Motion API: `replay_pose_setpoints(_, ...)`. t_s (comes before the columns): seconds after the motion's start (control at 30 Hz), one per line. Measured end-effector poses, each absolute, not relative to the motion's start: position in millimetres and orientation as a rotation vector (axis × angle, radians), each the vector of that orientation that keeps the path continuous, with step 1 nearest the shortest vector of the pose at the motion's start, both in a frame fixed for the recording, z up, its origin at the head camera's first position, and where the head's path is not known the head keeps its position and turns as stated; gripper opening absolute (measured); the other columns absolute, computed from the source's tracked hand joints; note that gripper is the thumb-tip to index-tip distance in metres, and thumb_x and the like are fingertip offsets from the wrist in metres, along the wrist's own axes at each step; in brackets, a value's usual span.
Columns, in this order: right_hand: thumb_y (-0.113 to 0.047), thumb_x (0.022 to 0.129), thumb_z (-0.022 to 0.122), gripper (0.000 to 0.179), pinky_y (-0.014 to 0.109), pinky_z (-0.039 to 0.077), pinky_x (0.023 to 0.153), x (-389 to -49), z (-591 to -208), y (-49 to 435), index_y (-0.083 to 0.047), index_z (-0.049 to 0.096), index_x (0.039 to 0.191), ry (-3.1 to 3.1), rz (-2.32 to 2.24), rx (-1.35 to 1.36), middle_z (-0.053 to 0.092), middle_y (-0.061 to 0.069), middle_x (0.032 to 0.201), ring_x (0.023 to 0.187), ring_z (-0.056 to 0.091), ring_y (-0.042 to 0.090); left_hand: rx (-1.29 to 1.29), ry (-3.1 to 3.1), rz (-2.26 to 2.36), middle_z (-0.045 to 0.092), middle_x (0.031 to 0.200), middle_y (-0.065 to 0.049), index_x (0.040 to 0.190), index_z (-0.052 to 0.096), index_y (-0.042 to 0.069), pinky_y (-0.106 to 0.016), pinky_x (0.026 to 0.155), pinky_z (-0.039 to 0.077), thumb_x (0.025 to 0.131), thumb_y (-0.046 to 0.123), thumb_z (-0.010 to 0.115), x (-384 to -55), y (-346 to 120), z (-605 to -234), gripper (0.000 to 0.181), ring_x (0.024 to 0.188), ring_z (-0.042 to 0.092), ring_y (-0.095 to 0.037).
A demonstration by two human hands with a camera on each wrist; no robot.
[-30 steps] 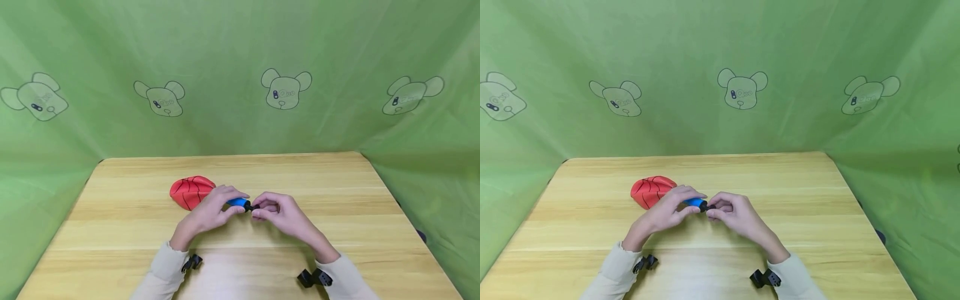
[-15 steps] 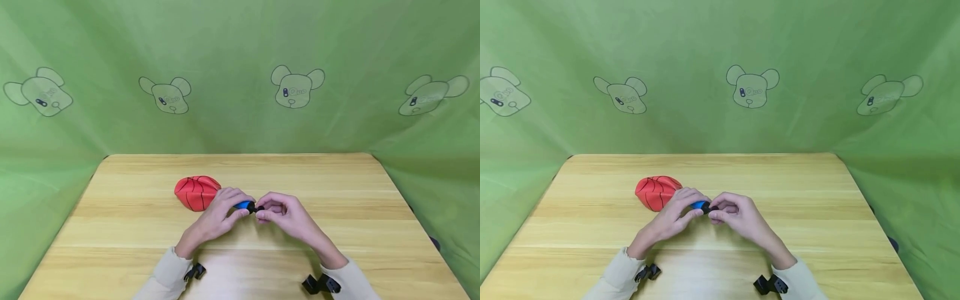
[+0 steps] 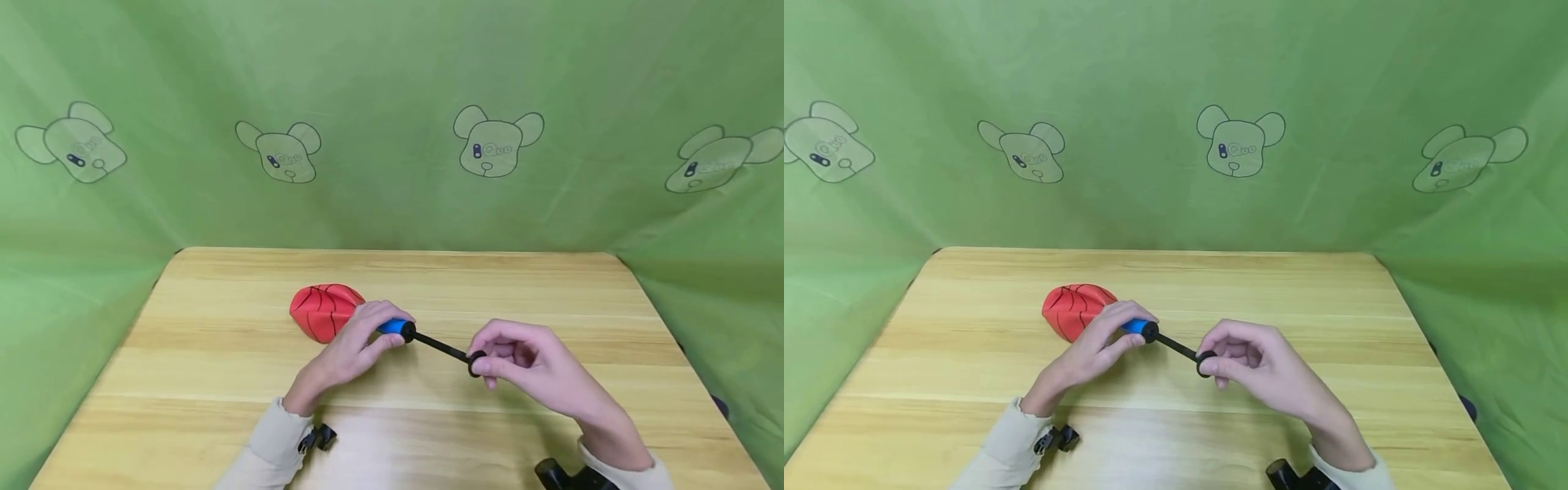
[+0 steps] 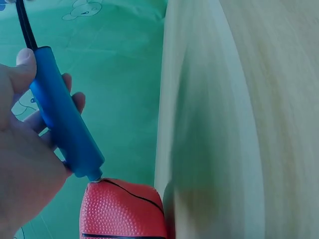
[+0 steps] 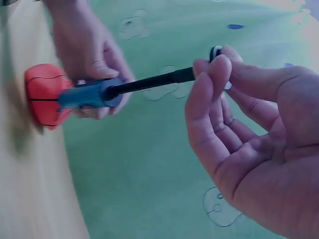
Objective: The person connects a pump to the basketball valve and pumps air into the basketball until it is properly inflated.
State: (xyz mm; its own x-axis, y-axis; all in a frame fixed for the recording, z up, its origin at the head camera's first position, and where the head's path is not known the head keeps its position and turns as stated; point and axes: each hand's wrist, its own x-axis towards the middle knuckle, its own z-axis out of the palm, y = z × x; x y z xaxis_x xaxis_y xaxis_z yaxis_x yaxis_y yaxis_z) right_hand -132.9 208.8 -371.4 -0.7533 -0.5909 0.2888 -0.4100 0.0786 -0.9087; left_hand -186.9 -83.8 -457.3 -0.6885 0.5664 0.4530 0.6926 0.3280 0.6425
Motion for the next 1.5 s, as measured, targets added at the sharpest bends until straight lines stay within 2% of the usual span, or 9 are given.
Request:
replay_pose_setpoints(0.27,0.017,0.093,0.062,0.026,0.032,0.05,0.054,-137,-376,214,-0.006,0.066,0.104,2.088,-1.776,-1.049,0.063,0.011,0.071,0.059,0.061,0.02,-1.16,-2.431,-1.385,0.069,0.116,0.008,0.128,0.068,0.019,-0.043,0.1,0.038,0.103,0.023,0.063,-185,-80,-455,0.025,0.109,0.057,-0.01)
replay_pose_setpoints(0.47,0.007,0.095,0.066,0.014,0.033,0.055,0.061,-151,-405,200,-0.005,0.066,0.103,2.043,-1.759,-0.944,0.064,0.018,0.076,0.065,0.064,0.019,-1.151,-2.409,-1.379,0.07,0.112,0.008,0.125,0.07,0.02,-0.045,0.102,0.034,0.1,0.025,0.067,-180,-73,-458,0.025,0.105,0.056,-0.01)
replay_pose_setpoints(0.67,0.003,0.098,0.065,0.008,0.036,0.058,0.065,-162,-430,177,0.001,0.065,0.106,2.097,-1.795,-0.889,0.067,0.017,0.083,0.066,0.067,0.028,-1.159,-2.418,-1.331,0.07,0.113,0.008,0.124,0.067,0.018,-0.045,0.101,0.034,0.106,0.032,0.057,-174,-67,-467,0.024,0.104,0.056,-0.009)
replay_pose_setpoints(0.73,0.001,0.098,0.065,0.009,0.038,0.059,0.065,-162,-433,172,0.001,0.065,0.107,2.123,-1.796,-0.866,0.067,0.017,0.085,0.066,0.067,0.027,-1.151,-2.417,-1.297,0.069,0.114,0.008,0.123,0.066,0.019,-0.045,0.1,0.035,0.107,0.032,0.053,-172,-66,-469,0.024,0.105,0.056,-0.01)
replay_pose_setpoints(1.0,-0.001,0.097,0.067,0.011,0.034,0.058,0.064,-153,-414,180,-0.004,0.067,0.107,2.157,-1.702,-0.907,0.069,0.007,0.083,0.07,0.068,0.02,-1.112,-2.378,-1.274,0.069,0.11,0.01,0.12,0.067,0.017,-0.046,0.099,0.036,0.105,0.03,0.055,-169,-67,-469,0.023,0.106,0.058,-0.009)
replay_pose_setpoints(1.23,0.008,0.094,0.067,0.023,0.031,0.054,0.059,-141,-379,211,-0.013,0.069,0.103,2.17,-1.662,-1.057,0.066,0.003,0.079,0.066,0.063,0.02,-1.104,-2.36,-1.317,0.07,0.112,0.009,0.122,0.068,0.016,-0.043,0.098,0.037,0.103,0.027,0.061,-173,-72,-461,0.023,0.108,0.058,-0.009)
replay_pose_setpoints(1.33,0.009,0.092,0.069,0.024,0.03,0.053,0.063,-142,-377,218,-0.014,0.069,0.101,2.213,-1.616,-1.089,0.066,0.002,0.082,0.07,0.063,0.019,-1.115,-2.372,-1.257,0.07,0.111,0.008,0.122,0.068,0.015,-0.042,0.099,0.037,0.102,0.026,0.063,-175,-72,-459,0.024,0.106,0.058,-0.01)
replay_pose_setpoints(1.5,-0.002,0.093,0.073,0.011,0.03,0.057,0.075,-156,-403,211,-0.01,0.071,0.101,2.253,-1.552,-1.039,0.071,0.007,0.092,0.082,0.067,0.017,-1.109,-2.429,-1.086,0.068,0.109,0.007,0.12,0.07,0.016,-0.04,0.101,0.037,0.102,0.03,0.064,-174,-67,-463,0.024,0.104,0.056,-0.011)
